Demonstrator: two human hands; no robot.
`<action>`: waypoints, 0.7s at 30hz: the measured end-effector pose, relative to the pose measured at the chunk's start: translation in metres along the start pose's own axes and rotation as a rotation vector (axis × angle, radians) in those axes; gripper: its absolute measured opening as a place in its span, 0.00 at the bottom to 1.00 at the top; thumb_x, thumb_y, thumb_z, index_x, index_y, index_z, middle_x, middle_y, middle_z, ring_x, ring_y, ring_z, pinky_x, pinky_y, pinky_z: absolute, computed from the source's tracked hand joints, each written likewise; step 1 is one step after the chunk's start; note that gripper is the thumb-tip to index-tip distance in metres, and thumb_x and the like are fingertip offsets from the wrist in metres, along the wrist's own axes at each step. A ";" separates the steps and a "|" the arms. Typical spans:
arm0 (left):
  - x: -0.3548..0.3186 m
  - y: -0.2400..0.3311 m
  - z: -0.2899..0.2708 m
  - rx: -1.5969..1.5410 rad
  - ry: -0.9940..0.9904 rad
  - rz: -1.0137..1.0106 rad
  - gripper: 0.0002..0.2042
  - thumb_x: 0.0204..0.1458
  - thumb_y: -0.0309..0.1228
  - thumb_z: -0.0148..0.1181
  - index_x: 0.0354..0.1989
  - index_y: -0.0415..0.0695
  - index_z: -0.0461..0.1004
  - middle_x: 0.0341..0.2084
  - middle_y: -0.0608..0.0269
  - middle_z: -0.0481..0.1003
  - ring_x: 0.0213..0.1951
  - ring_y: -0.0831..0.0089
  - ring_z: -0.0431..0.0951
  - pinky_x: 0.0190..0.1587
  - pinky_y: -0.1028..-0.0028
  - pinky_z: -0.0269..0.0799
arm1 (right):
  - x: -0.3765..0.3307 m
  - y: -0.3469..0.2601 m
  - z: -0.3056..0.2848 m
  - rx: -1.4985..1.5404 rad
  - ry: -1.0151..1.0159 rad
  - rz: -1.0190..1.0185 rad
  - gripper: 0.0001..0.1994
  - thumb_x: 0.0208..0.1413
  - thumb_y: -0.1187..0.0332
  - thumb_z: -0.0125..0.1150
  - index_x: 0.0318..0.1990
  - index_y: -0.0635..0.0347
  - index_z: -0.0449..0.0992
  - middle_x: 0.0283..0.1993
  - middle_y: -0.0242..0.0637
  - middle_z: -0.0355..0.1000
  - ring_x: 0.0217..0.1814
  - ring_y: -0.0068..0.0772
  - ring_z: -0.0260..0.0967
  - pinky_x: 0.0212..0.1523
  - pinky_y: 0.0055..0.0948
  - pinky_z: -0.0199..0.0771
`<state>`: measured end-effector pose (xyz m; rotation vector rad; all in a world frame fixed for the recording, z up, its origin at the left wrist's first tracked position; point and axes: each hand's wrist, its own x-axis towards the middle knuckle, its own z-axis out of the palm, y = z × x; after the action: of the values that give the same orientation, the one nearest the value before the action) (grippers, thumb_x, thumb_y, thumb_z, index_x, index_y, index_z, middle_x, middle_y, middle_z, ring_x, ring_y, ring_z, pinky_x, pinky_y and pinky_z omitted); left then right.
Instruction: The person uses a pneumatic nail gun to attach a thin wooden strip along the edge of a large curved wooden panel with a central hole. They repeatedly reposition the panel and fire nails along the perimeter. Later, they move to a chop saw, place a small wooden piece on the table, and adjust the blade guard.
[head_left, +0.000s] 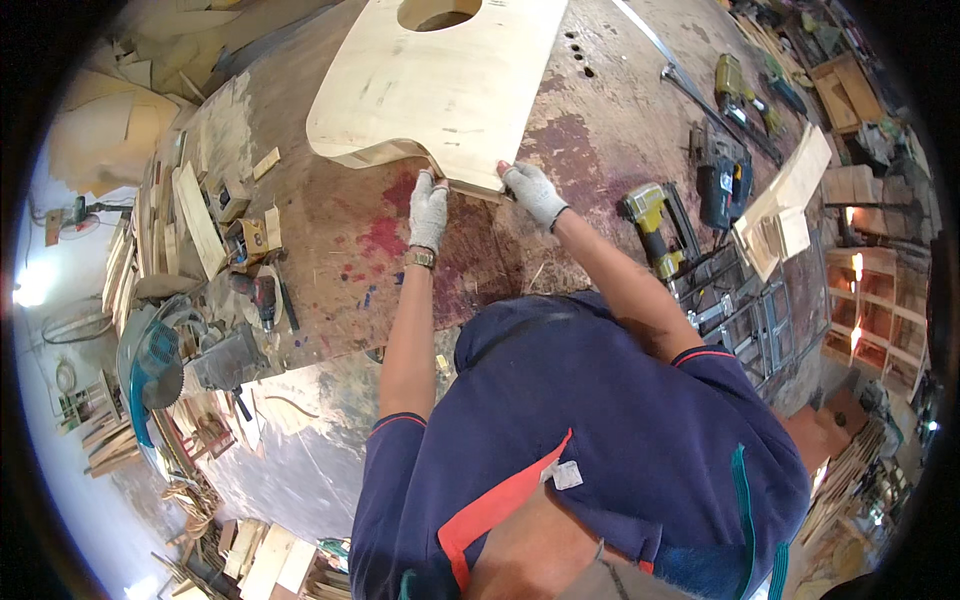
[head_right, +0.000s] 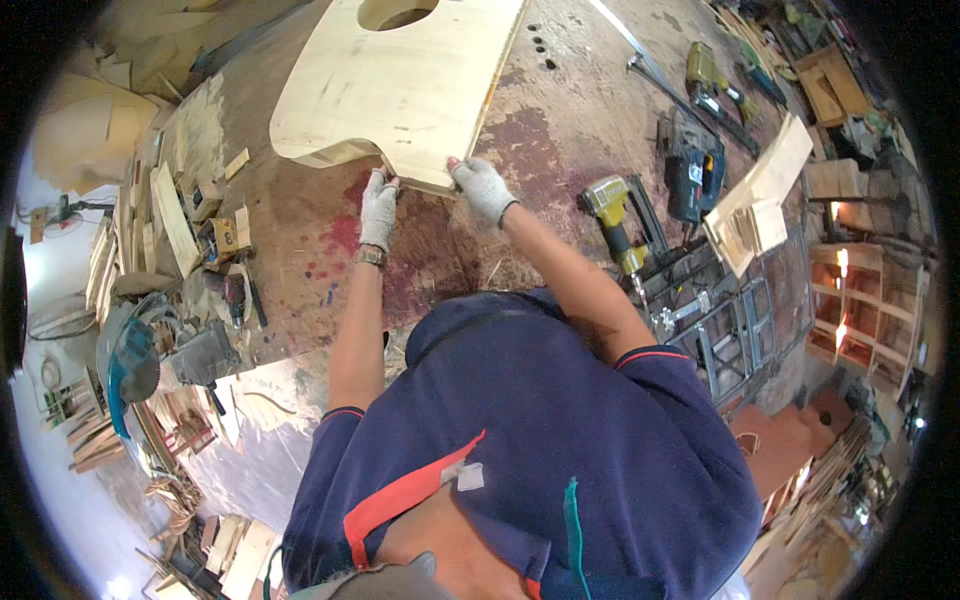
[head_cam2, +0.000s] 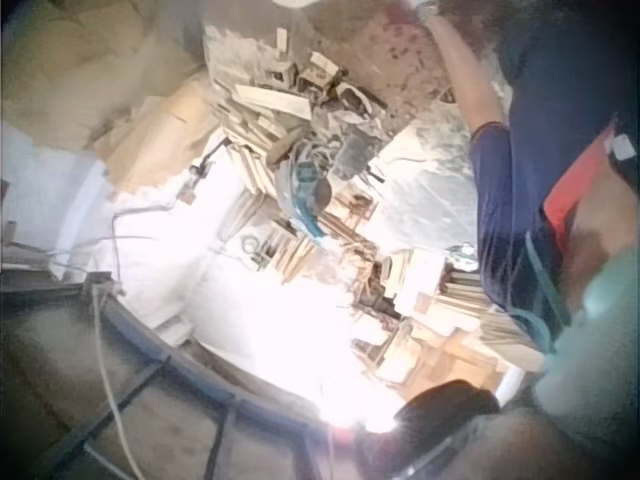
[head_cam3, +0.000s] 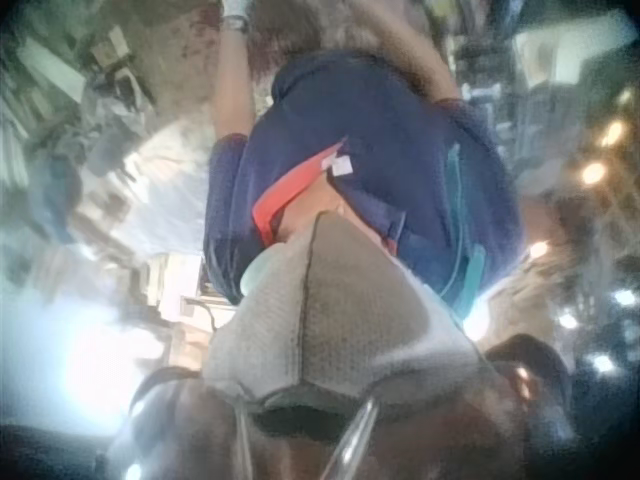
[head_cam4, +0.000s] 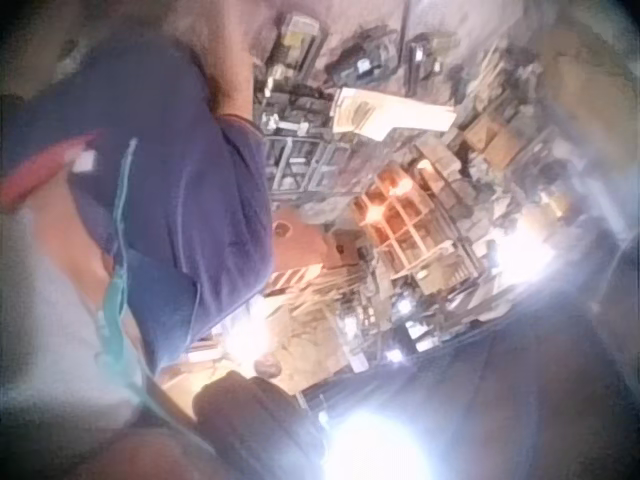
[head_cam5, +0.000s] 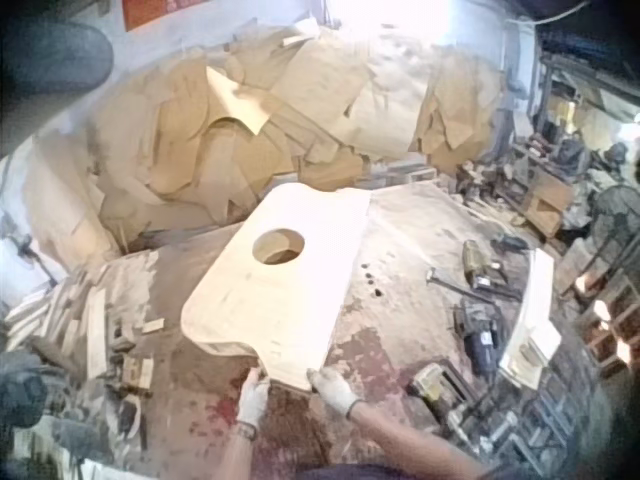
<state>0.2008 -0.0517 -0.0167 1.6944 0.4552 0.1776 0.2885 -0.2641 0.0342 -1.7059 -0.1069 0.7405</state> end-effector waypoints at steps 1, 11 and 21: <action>-0.007 0.000 0.012 -0.044 -0.001 -0.004 0.27 0.63 0.26 0.53 0.70 0.29 0.61 0.68 0.45 0.67 0.69 0.62 0.66 0.68 0.70 0.60 | -0.006 0.003 -0.014 -0.017 0.006 -0.005 0.26 0.70 0.48 0.54 0.46 0.67 0.79 0.35 0.35 0.77 0.37 0.28 0.69 0.41 0.31 0.70; -0.069 0.072 0.115 0.811 -0.007 0.595 0.29 0.45 0.43 0.75 0.56 0.44 0.75 0.45 0.50 0.75 0.51 0.50 0.75 0.56 0.55 0.71 | -0.049 0.067 -0.162 -0.007 0.193 0.091 0.25 0.71 0.51 0.54 0.55 0.69 0.79 0.43 0.30 0.79 0.41 0.21 0.71 0.45 0.23 0.71; 0.013 0.070 0.114 1.102 -0.384 1.025 0.24 0.47 0.47 0.71 0.54 0.57 0.79 0.60 0.66 0.76 0.66 0.53 0.70 0.69 0.49 0.60 | -0.061 0.062 -0.132 0.186 0.307 -0.103 0.24 0.73 0.52 0.50 0.57 0.67 0.78 0.46 0.29 0.79 0.45 0.21 0.68 0.47 0.25 0.68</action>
<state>0.2683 -0.1583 0.0292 2.8385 -0.8130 0.3636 0.2901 -0.4205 0.0144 -1.6022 0.0847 0.3933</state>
